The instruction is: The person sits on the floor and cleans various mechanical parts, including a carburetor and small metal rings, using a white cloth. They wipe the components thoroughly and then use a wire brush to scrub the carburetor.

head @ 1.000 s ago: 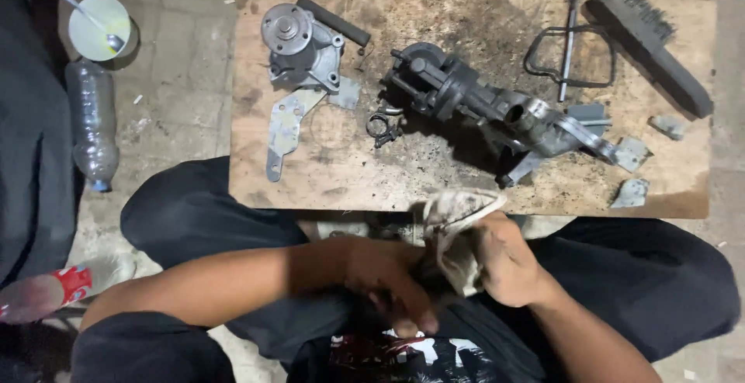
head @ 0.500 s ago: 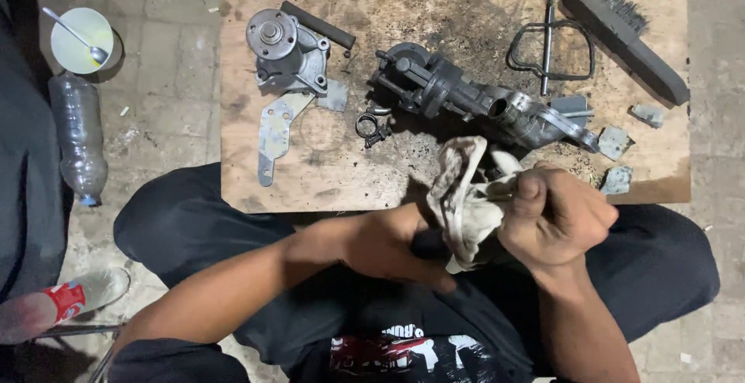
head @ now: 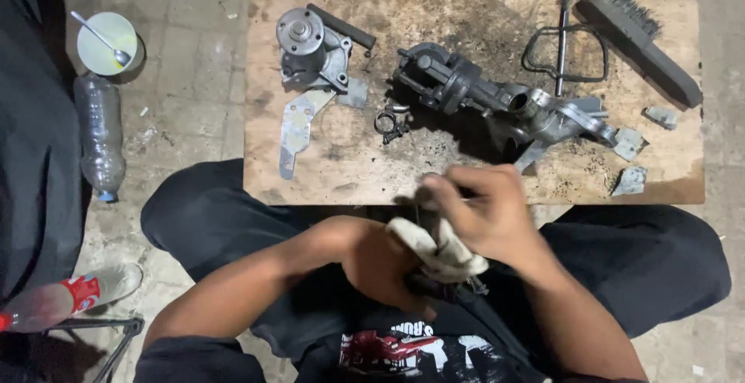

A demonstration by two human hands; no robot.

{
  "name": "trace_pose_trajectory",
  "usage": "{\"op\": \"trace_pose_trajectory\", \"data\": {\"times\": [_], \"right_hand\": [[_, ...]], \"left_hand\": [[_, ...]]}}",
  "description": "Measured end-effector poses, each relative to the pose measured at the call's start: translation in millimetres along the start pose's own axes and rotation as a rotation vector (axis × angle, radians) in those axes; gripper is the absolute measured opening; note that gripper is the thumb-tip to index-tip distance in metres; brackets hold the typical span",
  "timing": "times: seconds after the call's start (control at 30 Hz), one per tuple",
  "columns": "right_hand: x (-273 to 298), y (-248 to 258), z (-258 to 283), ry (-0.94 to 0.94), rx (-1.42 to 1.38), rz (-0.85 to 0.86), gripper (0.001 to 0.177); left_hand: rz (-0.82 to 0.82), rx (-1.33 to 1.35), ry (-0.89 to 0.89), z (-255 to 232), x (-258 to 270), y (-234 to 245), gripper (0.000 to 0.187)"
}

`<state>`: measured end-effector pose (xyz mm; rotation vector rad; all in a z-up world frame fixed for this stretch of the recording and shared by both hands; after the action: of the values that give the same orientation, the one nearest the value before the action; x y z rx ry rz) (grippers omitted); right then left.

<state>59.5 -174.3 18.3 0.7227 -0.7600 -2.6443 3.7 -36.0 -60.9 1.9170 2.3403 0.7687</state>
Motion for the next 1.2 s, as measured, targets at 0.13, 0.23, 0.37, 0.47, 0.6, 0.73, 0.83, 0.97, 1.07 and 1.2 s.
{"op": "trace_pose_trajectory", "data": {"times": [0.13, 0.23, 0.37, 0.47, 0.6, 0.73, 0.83, 0.97, 1.07, 1.2], "right_hand": [[10, -19, -44, -0.301, 0.067, 0.058, 0.049], [27, -11, -81, -0.481, -0.154, 0.075, 0.052], [32, 3, -78, -0.636, -0.421, -0.010, 0.050], [31, 12, -87, -0.573, -0.487, -0.071, 0.045], [32, 29, -87, -0.519, -0.575, -0.090, 0.048], [49, 38, -82, -0.416, -0.534, -0.128, 0.050], [40, 28, -63, -0.188, -0.282, 0.028, 0.049], [18, 7, -13, 0.040, -0.122, 0.358, 0.046], [28, -10, -15, 0.160, 0.211, 0.344, 0.037], [46, -24, -47, 0.270, 0.439, 0.264, 0.028]], "left_hand": [[0.049, 0.387, -0.067, -12, 5, 3, 0.041], [-0.029, 0.542, -0.185, -19, 9, 23, 0.036], [-0.281, 0.695, -0.277, -9, 20, 33, 0.051], [-0.309, 0.719, -0.149, -20, 27, 42, 0.047], [-0.328, 0.749, -0.070, -17, 22, 42, 0.046], [-0.372, 0.750, 0.023, -23, 18, 46, 0.047], [-0.421, 0.571, -0.014, -20, 20, 46, 0.024], [-0.552, 0.357, 0.011, -11, 23, 41, 0.034], [-0.732, 0.275, 0.008, -6, 37, 26, 0.024], [-0.550, 0.188, 0.386, -9, 10, 30, 0.035]]}}
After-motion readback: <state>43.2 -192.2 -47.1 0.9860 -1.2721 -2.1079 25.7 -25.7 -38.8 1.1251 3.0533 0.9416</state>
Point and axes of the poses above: each hand's wrist, its own x-axis away from the middle knuckle, its own y-axis out of the back of the hand, z = x × y, the point moved 3 cm from there along -x, towards the middle knuckle, and after that the axes turned 8 degrees about x, right-handed, at the moved point
